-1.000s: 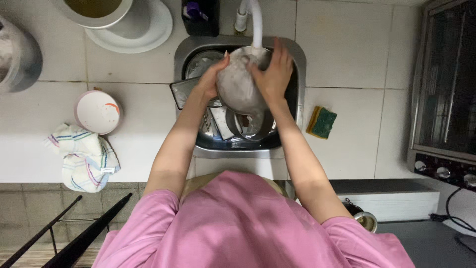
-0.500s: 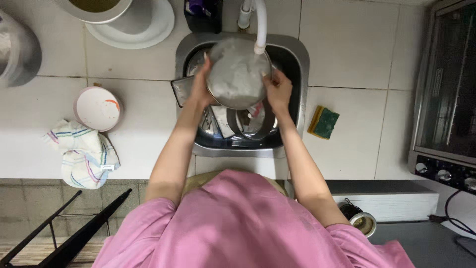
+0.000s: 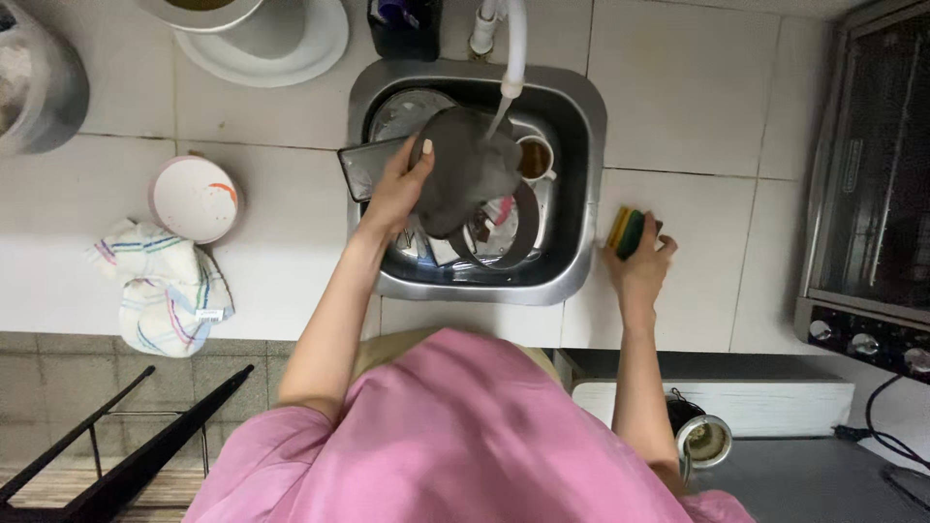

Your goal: The person washes various kitchen utensils and cookware in a sink using a sponge and running water. They scrub and rinse a metal pot, a round baking pan, a rectangular baking pan, and a hand mixer attachment, placing each item aside after cleaning.

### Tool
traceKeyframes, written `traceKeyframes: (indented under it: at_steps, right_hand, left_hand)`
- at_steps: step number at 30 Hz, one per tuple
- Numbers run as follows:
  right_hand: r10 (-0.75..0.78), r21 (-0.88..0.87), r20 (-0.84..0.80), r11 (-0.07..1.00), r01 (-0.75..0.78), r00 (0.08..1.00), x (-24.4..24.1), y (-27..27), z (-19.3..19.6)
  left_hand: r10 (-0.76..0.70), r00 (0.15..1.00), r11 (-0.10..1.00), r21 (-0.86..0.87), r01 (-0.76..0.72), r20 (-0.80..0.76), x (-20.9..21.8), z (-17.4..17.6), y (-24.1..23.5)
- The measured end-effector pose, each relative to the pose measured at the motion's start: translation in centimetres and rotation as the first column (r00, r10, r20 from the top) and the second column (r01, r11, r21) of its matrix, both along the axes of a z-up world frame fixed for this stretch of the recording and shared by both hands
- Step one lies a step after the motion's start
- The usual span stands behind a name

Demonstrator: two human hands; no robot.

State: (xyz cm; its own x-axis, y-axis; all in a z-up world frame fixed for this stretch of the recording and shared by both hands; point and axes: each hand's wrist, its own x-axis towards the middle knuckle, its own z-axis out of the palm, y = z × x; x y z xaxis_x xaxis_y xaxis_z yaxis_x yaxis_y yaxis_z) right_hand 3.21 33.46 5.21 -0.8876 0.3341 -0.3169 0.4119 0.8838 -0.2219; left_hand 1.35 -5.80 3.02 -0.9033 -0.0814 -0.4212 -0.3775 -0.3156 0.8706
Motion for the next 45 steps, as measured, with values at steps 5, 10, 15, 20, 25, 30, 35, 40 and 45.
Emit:
traceKeyframes:
  at_steps: [5, 10, 15, 20, 25, 30, 35, 40, 45]
  right_hand:
    - [0.204, -0.102, -0.344, 0.962, -0.253, 0.916, 0.0, -2.0, -3.2]
    - [0.339, -0.316, -0.556, 0.758, -0.571, 0.759, -2.0, -15.9, -3.4]
    - [0.222, -0.41, -0.627, 0.721, -0.558, 0.747, -4.9, -23.7, -2.6]
    - [0.418, -0.448, -0.639, 0.479, -0.755, 0.645, -1.5, -24.4, -3.6]
    - [0.58, -0.242, -0.541, 0.586, -0.773, 0.609, -1.7, -20.6, -6.0]
    - [0.453, -0.291, -0.561, 0.675, -0.678, 0.693, -5.7, -21.6, -4.2]
    - [0.536, -0.317, -0.589, 0.535, -0.783, 0.605, -3.1, -23.4, -3.3]
    - [0.678, -0.453, -0.487, 0.342, -0.823, 0.55, 0.2, -20.3, -4.5]
    - [0.846, -0.095, -0.318, 0.42, -0.902, 0.428, -2.2, -16.8, -5.8]
  left_hand:
    - [-0.027, 1.0, 0.924, -0.382, 0.024, -0.005, 1.1, 4.4, -0.4]
    - [0.046, 0.994, 0.981, -0.192, -0.026, 0.101, 2.6, 4.7, -0.9]
    - [0.227, 0.963, 0.962, 0.123, -0.245, 0.147, 2.4, 4.9, 1.3]
    - [0.285, 0.952, 0.937, 0.18, -0.301, 0.109, 1.6, 0.1, -0.2]
    - [0.271, 0.959, 0.935, 0.213, -0.283, 0.086, 2.5, -1.6, -1.6]
    - [0.288, 0.95, 0.911, 0.271, -0.311, 0.12, 2.8, -2.2, 0.4]
    - [0.197, 0.978, 0.942, 0.263, -0.21, 0.073, 2.0, -1.5, 0.7]
    - [0.2, 0.98, 0.958, 0.205, -0.199, 0.015, 1.6, -2.6, -1.9]
    - [0.171, 0.984, 0.98, 0.114, -0.165, -0.047, 2.3, -1.5, -2.4]
